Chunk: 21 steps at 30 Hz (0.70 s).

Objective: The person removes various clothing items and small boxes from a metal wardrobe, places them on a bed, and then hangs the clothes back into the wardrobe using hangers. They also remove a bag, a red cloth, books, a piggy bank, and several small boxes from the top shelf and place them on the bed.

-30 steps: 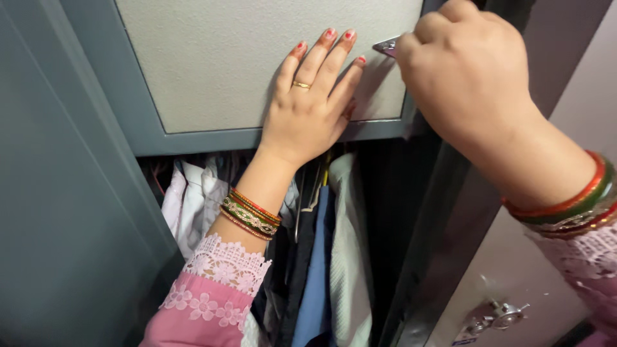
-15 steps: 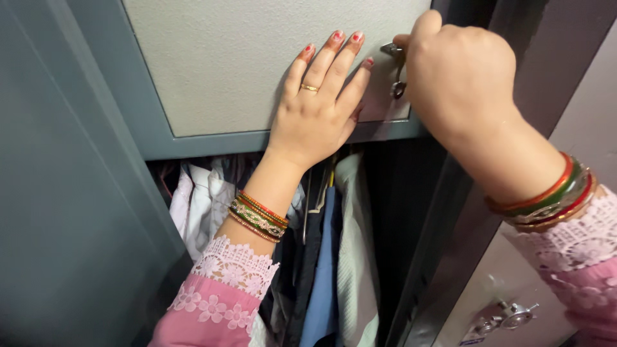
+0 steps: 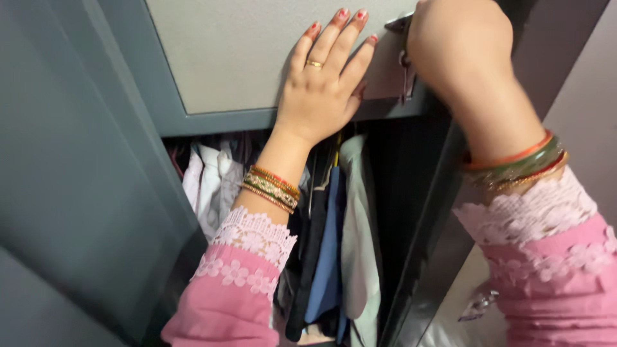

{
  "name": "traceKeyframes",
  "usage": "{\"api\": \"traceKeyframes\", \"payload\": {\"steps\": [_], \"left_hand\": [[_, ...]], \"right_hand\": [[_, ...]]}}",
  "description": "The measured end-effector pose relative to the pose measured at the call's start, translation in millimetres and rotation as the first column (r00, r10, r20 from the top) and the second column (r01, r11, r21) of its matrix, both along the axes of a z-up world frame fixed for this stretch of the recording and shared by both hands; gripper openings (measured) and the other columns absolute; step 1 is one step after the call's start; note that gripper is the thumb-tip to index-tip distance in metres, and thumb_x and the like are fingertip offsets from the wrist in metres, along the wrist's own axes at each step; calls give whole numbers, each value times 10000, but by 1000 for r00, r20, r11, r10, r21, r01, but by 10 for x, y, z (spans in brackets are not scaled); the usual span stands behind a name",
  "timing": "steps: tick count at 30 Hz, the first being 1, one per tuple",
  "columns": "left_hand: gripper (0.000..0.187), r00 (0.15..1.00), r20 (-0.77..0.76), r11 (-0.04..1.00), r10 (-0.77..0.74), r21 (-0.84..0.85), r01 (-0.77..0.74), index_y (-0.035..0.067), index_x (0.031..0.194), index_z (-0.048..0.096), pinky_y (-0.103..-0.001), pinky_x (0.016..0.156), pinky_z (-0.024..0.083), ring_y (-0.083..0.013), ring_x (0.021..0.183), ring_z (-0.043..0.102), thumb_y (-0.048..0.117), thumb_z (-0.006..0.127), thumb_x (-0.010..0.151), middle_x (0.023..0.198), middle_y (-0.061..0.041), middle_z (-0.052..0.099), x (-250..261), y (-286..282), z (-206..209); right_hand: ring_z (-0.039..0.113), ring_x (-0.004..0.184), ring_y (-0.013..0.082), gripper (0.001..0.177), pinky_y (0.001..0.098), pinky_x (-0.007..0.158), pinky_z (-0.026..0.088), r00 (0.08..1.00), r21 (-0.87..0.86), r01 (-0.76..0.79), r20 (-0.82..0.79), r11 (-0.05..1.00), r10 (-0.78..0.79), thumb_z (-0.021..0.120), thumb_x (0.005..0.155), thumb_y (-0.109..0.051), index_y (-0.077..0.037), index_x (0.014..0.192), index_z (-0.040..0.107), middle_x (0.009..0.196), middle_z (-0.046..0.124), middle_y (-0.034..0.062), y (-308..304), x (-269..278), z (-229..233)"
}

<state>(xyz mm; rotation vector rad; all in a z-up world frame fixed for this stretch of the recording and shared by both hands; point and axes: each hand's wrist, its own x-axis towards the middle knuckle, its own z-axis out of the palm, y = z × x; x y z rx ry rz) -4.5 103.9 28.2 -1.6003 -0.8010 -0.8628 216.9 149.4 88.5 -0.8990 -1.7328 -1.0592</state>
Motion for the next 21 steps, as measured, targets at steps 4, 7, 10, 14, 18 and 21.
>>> {"api": "traceKeyframes", "payload": {"steps": [4,7,10,14,18,21], "left_hand": [[617,1000,18,1000,-9,-17,9,149,1539,515,-489,1306,207,-273,1566,294,268,751,981,1673,-86,351,49,-33,5],[680,999,48,998,-24,-50,27,145,1555,480,-504,1306,209,-285,1564,295,307,774,964,1668,-90,347,142,-185,-4],[712,990,127,998,-56,-33,60,145,1588,435,-513,1318,225,-271,1565,319,425,750,1015,1655,-80,357,275,-471,-36],[761,918,341,978,-204,21,209,84,1524,425,-525,1299,281,-282,1516,383,568,663,986,1594,-103,401,467,-945,-191],[777,862,370,938,-346,171,303,151,1570,412,-427,1231,292,-227,1496,394,634,544,976,1635,-97,376,512,-1410,-345],[771,836,376,914,-400,232,333,121,1513,437,-454,1205,317,-303,1485,429,610,574,932,1623,-193,361,528,-1702,-417]], "right_hand": [[676,585,335,228,419,511,545,970,0,-240,-31,971,239,561,1006,-94,12,876,716,714,689,184,65,45,36],[657,532,292,237,414,491,537,962,-558,-267,-196,786,188,536,992,-99,34,831,649,669,651,181,-200,81,141],[573,475,194,380,328,455,440,821,-396,-563,-370,725,435,505,1072,-179,19,767,615,562,578,123,-768,195,42],[433,484,69,470,238,463,318,407,-195,-908,-624,371,667,499,1205,-267,-31,798,511,593,497,10,-1379,389,-289],[421,474,65,522,229,495,293,193,76,-957,-555,280,809,496,1210,-289,-47,748,488,580,465,7,-1373,371,-556],[391,500,44,561,218,482,280,173,33,-969,-617,245,768,531,1217,-290,-59,710,468,602,463,-15,-1236,175,-753]]}}
